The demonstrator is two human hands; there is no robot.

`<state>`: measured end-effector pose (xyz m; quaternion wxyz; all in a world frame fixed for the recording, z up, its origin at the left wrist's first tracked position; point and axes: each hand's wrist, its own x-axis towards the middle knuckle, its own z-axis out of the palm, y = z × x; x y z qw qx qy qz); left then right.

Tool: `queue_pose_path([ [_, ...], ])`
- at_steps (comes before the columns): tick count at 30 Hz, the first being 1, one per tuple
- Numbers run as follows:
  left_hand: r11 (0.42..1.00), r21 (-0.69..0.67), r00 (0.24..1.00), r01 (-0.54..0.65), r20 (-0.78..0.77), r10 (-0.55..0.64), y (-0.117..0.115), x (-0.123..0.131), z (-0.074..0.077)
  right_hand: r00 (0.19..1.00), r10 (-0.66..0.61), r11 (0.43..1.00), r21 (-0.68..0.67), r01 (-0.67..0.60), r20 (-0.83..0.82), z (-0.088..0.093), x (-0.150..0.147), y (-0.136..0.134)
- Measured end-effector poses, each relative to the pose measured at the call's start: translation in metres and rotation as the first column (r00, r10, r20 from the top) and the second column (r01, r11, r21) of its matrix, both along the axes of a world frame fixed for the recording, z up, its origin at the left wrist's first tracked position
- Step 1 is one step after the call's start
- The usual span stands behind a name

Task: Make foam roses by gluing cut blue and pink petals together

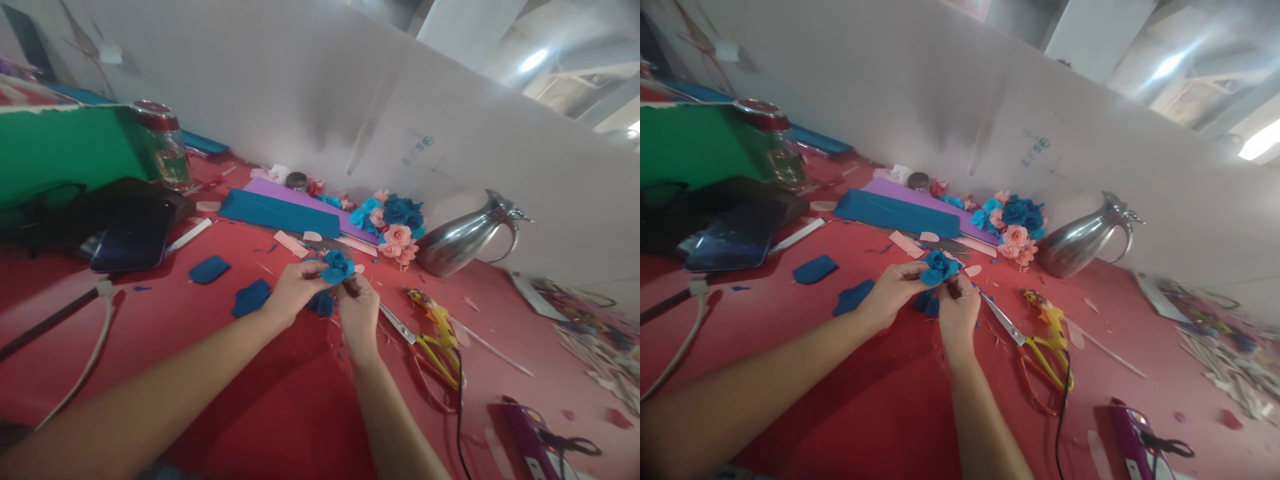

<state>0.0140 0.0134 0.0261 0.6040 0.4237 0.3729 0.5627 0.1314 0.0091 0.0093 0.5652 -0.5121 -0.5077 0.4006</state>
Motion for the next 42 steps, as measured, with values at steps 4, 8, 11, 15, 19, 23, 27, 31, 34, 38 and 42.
queue_pose_path([
  [4,1.000,-0.001,1.000,-0.022,0.019,0.022,0.002,0.000,-0.003,1.000,0.002,1.000,0.017,-0.003,0.029,0.002,-0.002,-0.002],
  [8,1.000,-0.012,0.997,-0.016,0.069,0.017,0.004,0.000,-0.006,0.996,0.039,0.999,-0.014,-0.038,0.077,0.004,-0.005,-0.004],
  [11,1.000,0.008,0.997,0.019,0.072,-0.020,0.004,0.000,-0.005,0.997,0.039,0.999,-0.007,-0.038,0.069,0.006,-0.005,-0.004],
  [15,1.000,0.000,0.998,0.024,0.061,-0.024,0.003,0.000,-0.004,0.998,0.020,1.000,0.000,-0.020,0.067,0.006,-0.003,-0.002],
  [19,0.999,0.041,0.999,0.021,0.050,-0.023,0.005,0.000,-0.009,0.995,0.028,1.000,-0.004,-0.028,0.097,0.003,-0.002,-0.001],
  [23,0.998,0.064,1.000,-0.014,-0.016,0.015,0.006,0.000,-0.011,0.989,-0.003,0.999,0.043,-0.003,0.149,0.000,0.001,0.000],
  [27,0.998,0.057,0.998,-0.037,-0.045,0.039,0.004,0.000,-0.008,0.992,-0.004,0.999,0.048,-0.002,0.125,0.002,0.002,0.000],
  [31,0.998,0.048,0.998,-0.041,-0.042,0.043,0.002,0.001,-0.005,0.993,0.014,1.000,0.009,-0.013,-0.115,0.007,0.003,0.001],
  [34,0.999,0.030,0.999,-0.034,-0.028,0.035,0.002,0.001,-0.006,0.951,0.012,0.999,-0.043,-0.027,-0.308,0.011,0.004,0.001],
  [38,0.997,0.041,0.998,-0.061,-0.033,0.062,0.002,0.002,-0.007,0.929,0.058,0.994,-0.061,-0.086,-0.364,0.016,0.005,0.001],
  [42,0.996,0.066,0.997,-0.061,-0.037,0.064,0.001,0.001,-0.006,0.950,0.073,0.995,-0.039,-0.089,-0.304,0.017,0.007,0.000],
])
